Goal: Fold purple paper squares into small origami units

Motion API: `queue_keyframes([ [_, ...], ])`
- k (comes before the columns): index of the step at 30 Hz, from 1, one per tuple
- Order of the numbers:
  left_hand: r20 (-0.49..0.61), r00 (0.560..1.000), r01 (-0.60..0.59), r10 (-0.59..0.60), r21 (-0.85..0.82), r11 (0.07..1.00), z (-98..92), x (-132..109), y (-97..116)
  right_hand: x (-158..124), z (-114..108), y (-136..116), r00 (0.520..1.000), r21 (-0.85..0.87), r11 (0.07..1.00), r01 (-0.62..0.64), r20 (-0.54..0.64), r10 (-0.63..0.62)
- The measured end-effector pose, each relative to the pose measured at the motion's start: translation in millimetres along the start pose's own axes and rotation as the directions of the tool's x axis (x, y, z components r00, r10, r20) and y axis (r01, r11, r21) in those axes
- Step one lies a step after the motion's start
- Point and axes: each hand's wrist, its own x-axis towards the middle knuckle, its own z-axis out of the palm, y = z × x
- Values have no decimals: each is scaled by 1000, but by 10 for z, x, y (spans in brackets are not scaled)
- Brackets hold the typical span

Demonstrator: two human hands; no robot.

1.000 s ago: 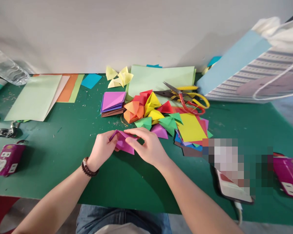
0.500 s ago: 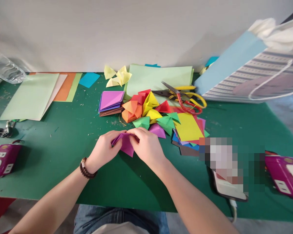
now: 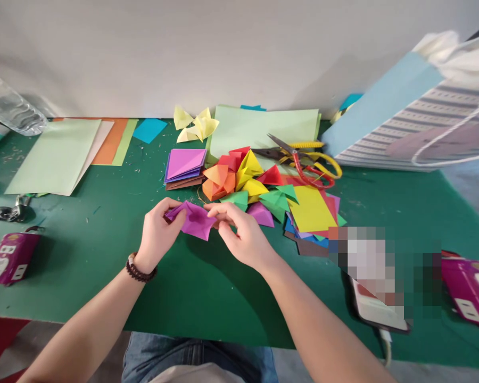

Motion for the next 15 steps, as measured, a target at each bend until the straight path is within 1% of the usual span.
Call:
queue_keyframes([
  [2,-43,999,18,-20,-37,999,-8,5,-11,-2,-15,-21,996,-49,998,39,76,-35],
  [4,-37,999,14,-18,-101,995,9,-10,-10,7,-1,-30,996,-60,998,35,81,-30],
  [5,-20,1000,10,-13,-130,991,24,-23,-6,14,15,-29,998,-37,999,20,58,-18],
  [7,14,1000,-1,3,-167,986,59,-52,8,32,59,-12,999,33,999,-20,-32,21],
  [9,35,999,-22,28,-173,985,90,-81,25,47,106,22,986,85,995,-59,-153,72],
  [11,51,997,-54,63,-169,984,114,-105,38,56,142,70,968,126,988,-92,-222,119],
  [12,61,995,-72,83,-164,984,122,-116,43,59,155,96,964,145,983,-113,-223,143],
  [15,94,986,-128,139,-119,985,140,-140,46,60,173,157,968,167,970,-178,-149,203],
])
